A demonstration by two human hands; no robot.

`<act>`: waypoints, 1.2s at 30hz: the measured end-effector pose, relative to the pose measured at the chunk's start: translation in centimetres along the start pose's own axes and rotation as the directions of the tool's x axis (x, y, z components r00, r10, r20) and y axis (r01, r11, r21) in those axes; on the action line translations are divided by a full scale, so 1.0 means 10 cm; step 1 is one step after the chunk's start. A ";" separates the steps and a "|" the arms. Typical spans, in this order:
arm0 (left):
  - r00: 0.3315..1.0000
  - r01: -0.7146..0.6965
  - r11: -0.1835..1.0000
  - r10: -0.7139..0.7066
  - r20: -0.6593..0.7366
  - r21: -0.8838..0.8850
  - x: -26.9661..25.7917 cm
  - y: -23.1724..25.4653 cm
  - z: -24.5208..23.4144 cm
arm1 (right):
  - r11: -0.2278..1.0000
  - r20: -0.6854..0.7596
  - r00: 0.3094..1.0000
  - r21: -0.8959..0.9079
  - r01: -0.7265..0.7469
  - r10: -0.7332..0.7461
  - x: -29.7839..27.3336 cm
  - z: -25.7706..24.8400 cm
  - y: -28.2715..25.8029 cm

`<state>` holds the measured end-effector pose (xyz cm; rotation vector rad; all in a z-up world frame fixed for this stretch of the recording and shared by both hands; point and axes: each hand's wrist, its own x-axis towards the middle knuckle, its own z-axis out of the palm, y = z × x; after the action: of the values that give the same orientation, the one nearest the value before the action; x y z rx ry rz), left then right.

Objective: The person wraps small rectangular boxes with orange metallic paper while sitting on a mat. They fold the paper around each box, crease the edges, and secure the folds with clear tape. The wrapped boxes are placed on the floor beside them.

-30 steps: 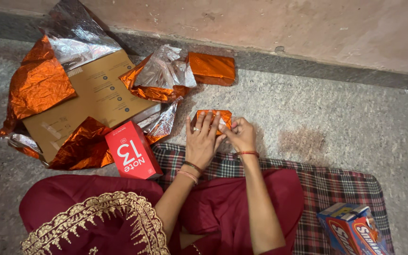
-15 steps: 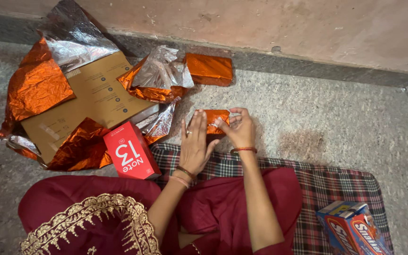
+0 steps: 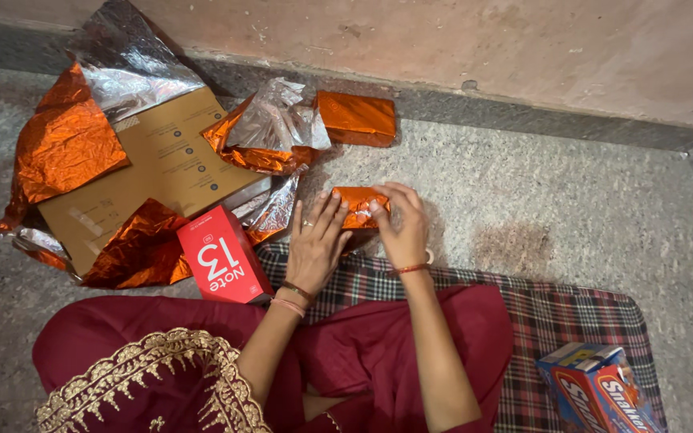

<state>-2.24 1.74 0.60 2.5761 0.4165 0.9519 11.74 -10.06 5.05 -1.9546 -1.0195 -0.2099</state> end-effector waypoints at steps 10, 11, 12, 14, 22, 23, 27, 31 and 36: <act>0.999 0.015 0.999 -0.013 -0.046 0.035 0.03 -0.02 0.11 | 0.996 0.003 1.000 -0.087 -0.028 0.029 -0.08 0.19 -0.05; 0.999 0.015 0.999 -0.013 -0.051 0.034 0.03 -0.02 0.14 | 0.994 0.009 0.999 -0.099 -0.037 0.038 -0.07 0.20 -0.05; 0.998 0.027 0.999 -0.026 -0.058 0.017 0.03 -0.03 0.16 | 0.993 0.015 0.999 -0.111 -0.045 0.047 -0.06 0.22 -0.05; 0.996 0.050 0.999 -0.051 -0.069 -0.020 0.02 -0.03 0.20 | 0.994 0.008 0.999 -0.107 -0.031 0.032 -0.02 0.23 -0.05; 0.994 0.100 0.987 -0.104 -0.028 -0.125 0.06 -0.01 0.15 | 0.976 0.078 0.997 -0.218 0.024 -0.007 0.18 0.42 -0.09; 0.994 0.100 0.985 -0.105 -0.033 -0.138 0.07 0.00 0.11 | 0.980 0.049 0.999 -0.199 0.022 -0.012 0.20 0.42 -0.10; 0.994 0.077 0.963 -0.093 -0.050 -0.259 0.10 0.00 -0.09 | 0.995 0.036 0.999 -0.104 0.007 -0.003 0.42 0.37 -0.15; 0.976 0.204 0.904 -0.216 0.010 -0.376 0.27 -0.26 -0.25 | 0.985 0.184 0.979 -0.128 0.116 -0.092 0.89 0.58 -0.14; 0.980 0.149 0.987 -0.157 -0.124 -0.066 0.44 -0.81 -0.31 | 0.961 0.509 0.844 -0.274 -0.027 0.168 1.26 1.20 -0.07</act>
<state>-2.34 11.40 1.77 2.4006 0.6051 1.0619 16.57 6.72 4.79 -2.3662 -1.2842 0.2932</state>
